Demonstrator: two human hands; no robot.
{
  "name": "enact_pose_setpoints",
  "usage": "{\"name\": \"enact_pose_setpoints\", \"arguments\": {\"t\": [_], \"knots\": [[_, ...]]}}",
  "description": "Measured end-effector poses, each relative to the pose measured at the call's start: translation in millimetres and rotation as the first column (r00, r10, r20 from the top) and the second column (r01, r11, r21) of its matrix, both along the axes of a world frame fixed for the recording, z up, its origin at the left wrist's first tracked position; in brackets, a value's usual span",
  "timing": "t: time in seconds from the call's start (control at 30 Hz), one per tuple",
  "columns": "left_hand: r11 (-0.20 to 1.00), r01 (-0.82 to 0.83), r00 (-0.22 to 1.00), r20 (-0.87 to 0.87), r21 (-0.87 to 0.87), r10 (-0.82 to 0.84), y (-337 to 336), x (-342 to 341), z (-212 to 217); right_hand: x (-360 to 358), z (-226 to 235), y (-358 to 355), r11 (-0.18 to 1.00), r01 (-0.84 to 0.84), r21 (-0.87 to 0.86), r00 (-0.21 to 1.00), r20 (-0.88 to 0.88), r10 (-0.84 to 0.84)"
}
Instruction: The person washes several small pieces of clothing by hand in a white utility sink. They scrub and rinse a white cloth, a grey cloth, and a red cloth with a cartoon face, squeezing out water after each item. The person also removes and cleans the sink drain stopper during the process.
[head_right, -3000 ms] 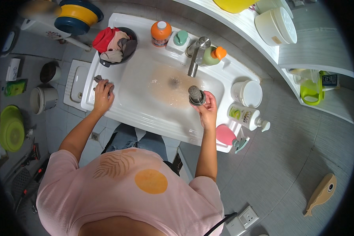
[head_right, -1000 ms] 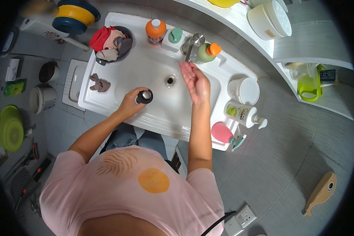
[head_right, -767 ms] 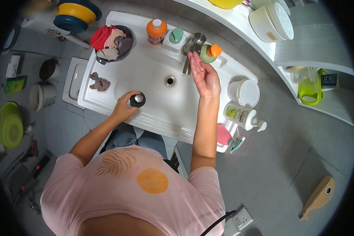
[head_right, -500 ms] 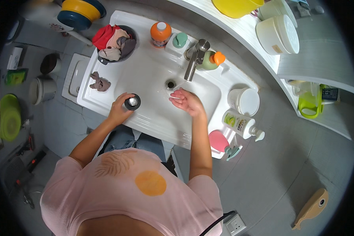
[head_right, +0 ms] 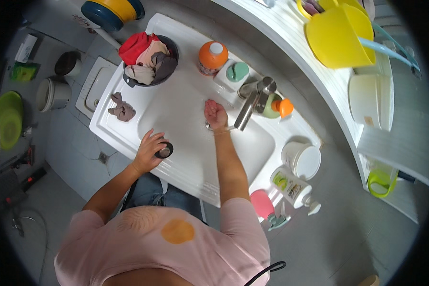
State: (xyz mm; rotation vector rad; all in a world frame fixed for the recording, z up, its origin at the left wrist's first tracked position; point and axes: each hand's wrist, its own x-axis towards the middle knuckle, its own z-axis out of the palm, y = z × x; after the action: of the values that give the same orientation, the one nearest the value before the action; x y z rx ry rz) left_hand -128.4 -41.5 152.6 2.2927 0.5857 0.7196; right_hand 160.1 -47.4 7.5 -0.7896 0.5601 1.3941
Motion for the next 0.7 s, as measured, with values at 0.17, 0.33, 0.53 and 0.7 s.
{"name": "enact_pose_setpoints", "arguments": {"t": [0.17, 0.33, 0.53, 0.7], "knots": [[0.999, -0.034, 0.999, -0.005, -0.021, 0.034, 4, 4, -1, -54, -40, 27, 0.939, -0.323, 0.118, 0.944, -0.024, 0.328], [0.999, -0.031, 0.999, 0.016, -0.006, 0.031, 6, 3, 4, -48, -42, -39, 0.397, -0.892, -0.216, 0.303, 0.365, 0.880], [1.000, -0.009, 1.000, -0.015, 0.007, 0.009, 4, 5, 2, -54, -30, 51, 0.989, -0.062, 0.135, 0.978, 0.205, 0.034], [0.999, -0.025, 1.000, 0.001, -0.025, 0.025, 5, 5, 5, -55, -26, -35, 0.168, -0.985, 0.033, 0.171, 0.118, 0.978]]}}
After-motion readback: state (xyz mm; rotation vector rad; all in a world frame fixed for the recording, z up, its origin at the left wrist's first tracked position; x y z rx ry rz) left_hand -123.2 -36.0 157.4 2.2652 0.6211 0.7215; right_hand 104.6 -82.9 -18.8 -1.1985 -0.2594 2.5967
